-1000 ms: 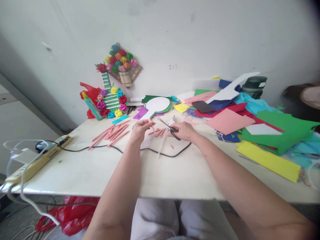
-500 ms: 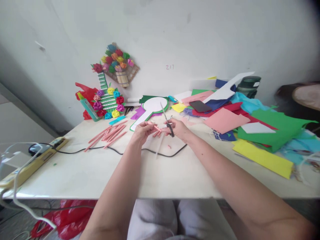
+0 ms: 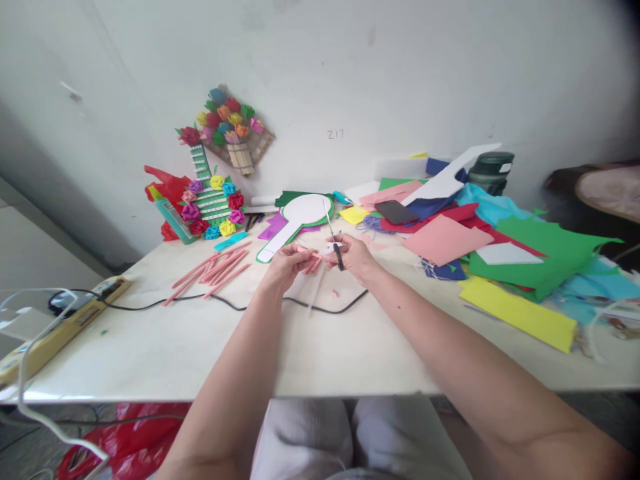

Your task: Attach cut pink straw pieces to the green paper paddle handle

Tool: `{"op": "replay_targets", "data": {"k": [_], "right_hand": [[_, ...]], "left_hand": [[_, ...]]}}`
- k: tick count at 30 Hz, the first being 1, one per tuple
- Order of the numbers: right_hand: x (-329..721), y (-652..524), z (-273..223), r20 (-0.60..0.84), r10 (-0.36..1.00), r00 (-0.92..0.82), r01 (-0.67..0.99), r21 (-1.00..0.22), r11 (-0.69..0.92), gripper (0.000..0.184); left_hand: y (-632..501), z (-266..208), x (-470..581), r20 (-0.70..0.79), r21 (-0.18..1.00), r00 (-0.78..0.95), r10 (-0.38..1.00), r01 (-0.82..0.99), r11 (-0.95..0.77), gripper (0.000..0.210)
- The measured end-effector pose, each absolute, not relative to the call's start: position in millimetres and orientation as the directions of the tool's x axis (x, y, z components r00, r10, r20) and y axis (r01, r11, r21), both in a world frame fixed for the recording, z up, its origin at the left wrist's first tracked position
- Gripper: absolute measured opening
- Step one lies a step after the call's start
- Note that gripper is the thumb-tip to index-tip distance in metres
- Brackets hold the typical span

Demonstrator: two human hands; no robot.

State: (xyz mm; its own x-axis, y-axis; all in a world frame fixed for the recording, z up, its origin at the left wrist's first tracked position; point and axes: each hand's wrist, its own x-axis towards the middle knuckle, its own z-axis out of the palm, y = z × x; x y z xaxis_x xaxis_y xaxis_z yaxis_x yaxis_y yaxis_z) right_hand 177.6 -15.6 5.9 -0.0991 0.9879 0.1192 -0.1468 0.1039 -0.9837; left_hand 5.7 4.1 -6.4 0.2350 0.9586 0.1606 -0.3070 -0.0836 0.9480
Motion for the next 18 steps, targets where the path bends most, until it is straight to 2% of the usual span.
{"op": "replay_targets", "data": {"k": [10,14,18], "right_hand": [[177.0,-15.9,7.4,0.165,0.981,-0.101,-0.148,-0.978,0.149,0.053],[178.9,-17.1,8.8,0.126,0.99,-0.071,-0.14,-0.983,0.115,0.051],[182.7,-15.3,6.2,0.153,0.983,-0.104,-0.109,-0.984,0.141,0.047]], "left_hand": [[-0.7,-2.2,5.9,0.11,0.963,0.262,0.959,-0.268,-0.037,0.017],[-0.5,-0.9,5.2,0.075,0.948,0.232,0.97,-0.317,0.003,0.009],[0.2,-0.2,3.8,0.043,0.92,0.19,0.981,-0.39,0.035,0.003]]}}
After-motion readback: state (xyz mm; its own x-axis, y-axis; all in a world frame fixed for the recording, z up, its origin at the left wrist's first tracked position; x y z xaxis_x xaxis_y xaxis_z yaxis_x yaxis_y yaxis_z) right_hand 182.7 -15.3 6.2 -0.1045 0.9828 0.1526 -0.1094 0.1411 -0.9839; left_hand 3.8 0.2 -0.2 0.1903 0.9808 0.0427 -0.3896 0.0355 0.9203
